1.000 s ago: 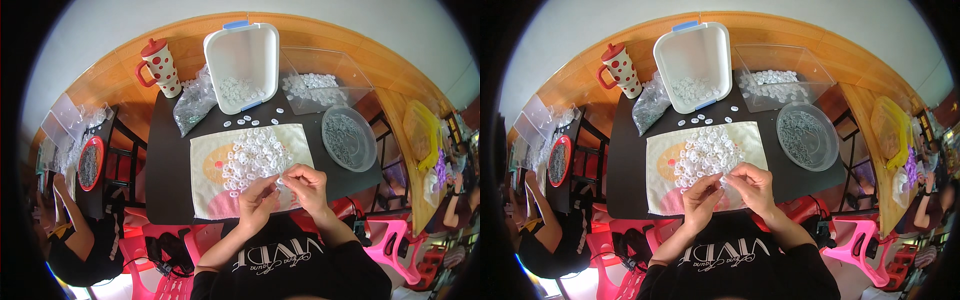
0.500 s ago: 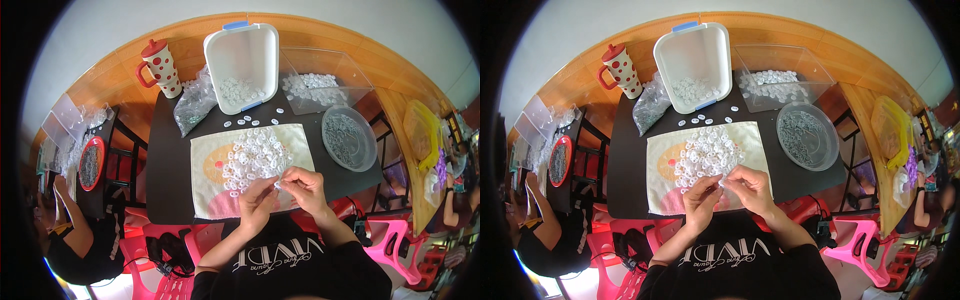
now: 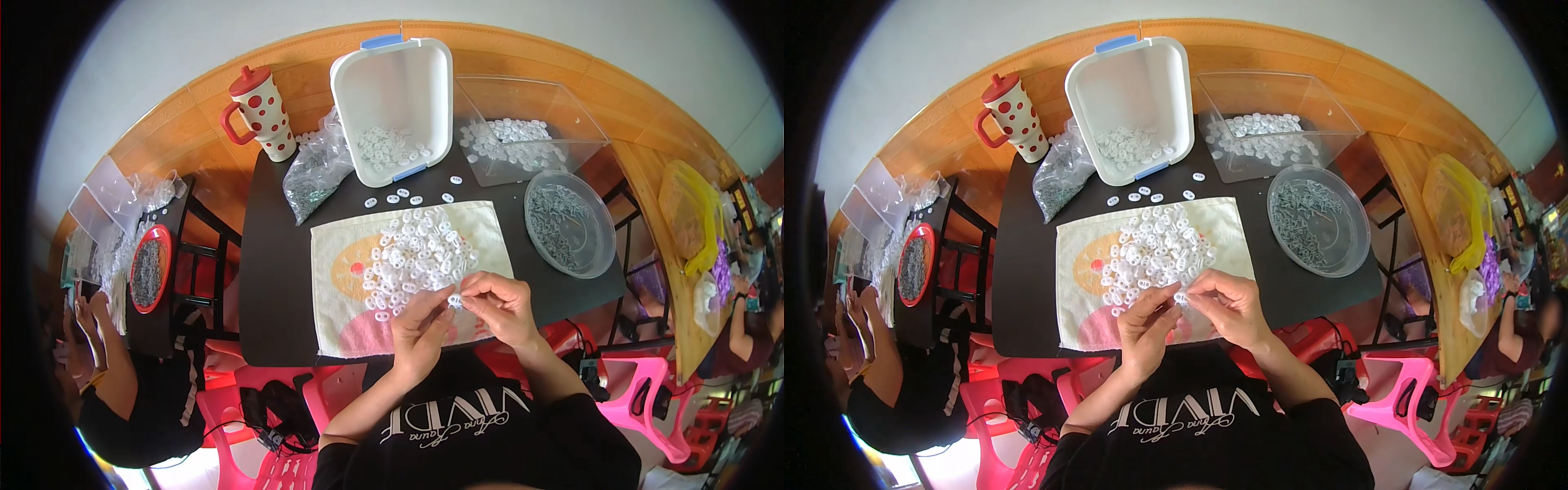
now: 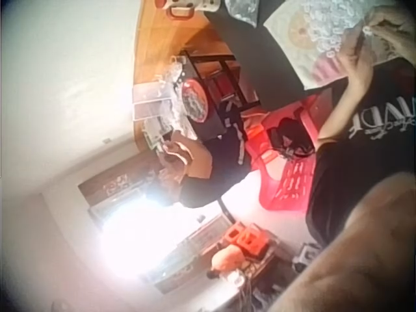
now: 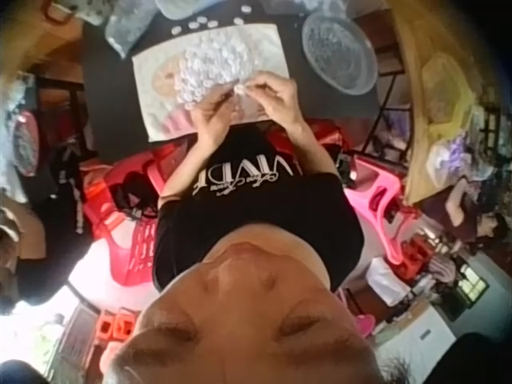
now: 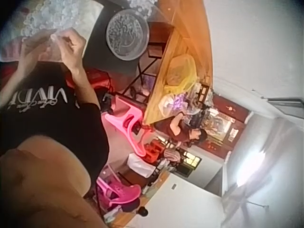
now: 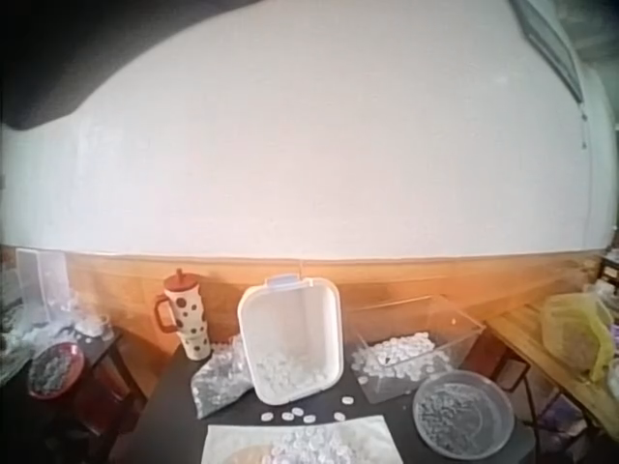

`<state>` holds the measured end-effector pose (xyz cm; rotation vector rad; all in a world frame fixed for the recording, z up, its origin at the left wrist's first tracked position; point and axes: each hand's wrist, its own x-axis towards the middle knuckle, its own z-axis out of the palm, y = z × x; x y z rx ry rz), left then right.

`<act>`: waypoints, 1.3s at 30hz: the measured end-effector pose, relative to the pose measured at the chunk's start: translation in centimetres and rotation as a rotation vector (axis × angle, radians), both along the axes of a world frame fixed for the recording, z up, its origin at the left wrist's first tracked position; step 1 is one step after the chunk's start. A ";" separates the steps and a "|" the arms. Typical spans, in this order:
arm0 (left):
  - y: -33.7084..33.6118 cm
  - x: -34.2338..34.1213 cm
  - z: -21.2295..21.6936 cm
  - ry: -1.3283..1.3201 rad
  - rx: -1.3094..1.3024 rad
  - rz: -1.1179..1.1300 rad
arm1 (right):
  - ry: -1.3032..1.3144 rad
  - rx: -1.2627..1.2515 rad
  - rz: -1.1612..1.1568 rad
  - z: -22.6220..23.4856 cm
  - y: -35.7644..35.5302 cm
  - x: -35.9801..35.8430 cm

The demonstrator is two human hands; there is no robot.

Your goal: Sorting small white plastic components on a table into different containers.

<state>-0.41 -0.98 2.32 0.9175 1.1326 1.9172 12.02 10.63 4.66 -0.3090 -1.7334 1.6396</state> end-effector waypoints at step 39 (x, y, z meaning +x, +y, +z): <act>-0.5 -1.1 -0.1 0.925 -0.176 0.179 | -0.220 0.602 -0.057 -3.4 -0.1 0.2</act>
